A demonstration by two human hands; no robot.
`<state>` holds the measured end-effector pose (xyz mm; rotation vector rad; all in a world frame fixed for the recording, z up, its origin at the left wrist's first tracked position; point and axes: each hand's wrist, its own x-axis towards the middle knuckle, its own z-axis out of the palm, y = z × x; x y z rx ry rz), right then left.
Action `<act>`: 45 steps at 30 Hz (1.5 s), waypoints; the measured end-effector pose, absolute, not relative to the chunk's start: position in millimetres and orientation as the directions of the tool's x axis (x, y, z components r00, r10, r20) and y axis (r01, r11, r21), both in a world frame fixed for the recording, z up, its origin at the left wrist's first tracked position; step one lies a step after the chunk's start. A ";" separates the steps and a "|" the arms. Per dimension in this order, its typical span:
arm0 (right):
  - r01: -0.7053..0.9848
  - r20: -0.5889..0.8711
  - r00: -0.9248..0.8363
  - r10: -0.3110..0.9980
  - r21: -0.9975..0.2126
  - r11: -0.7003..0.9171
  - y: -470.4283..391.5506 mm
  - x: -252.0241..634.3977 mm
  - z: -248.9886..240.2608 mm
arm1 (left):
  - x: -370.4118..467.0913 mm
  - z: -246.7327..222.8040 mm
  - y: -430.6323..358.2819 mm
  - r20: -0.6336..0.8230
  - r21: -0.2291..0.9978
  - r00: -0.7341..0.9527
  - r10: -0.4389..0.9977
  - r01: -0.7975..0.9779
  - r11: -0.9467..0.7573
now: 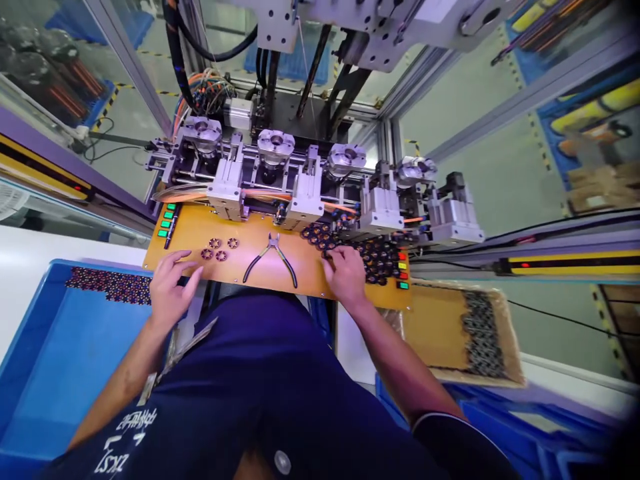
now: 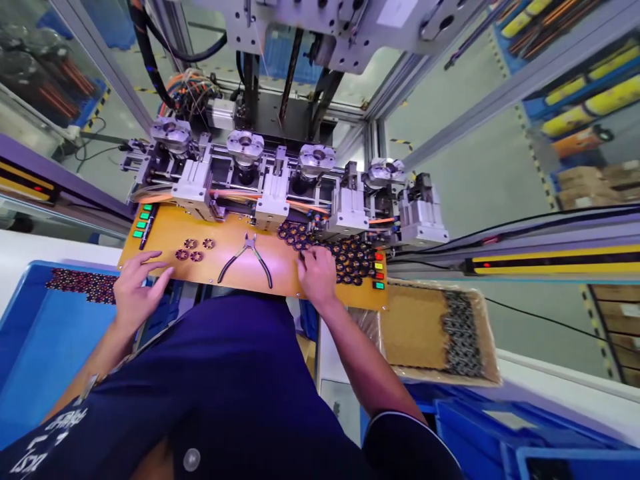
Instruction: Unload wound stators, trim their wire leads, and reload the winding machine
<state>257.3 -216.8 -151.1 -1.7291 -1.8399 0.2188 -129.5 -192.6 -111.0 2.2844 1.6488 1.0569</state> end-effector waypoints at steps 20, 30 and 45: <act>0.117 0.397 -0.094 0.913 -0.906 0.407 -207.2 160.0 -38.6 | -19.4 -26.0 -169.1 0.227 0.930 0.475 0.850 0.155 -0.334; 0.218 0.347 -0.454 0.821 -0.850 0.480 -124.3 148.5 -6.8 | -77.5 -72.9 -175.6 0.358 0.793 0.124 0.925 0.483 -0.371; 0.584 0.291 -0.690 0.663 -0.318 0.747 105.6 68.8 -17.2 | -93.3 -170.9 -160.6 0.265 0.834 -0.039 0.963 0.511 -0.209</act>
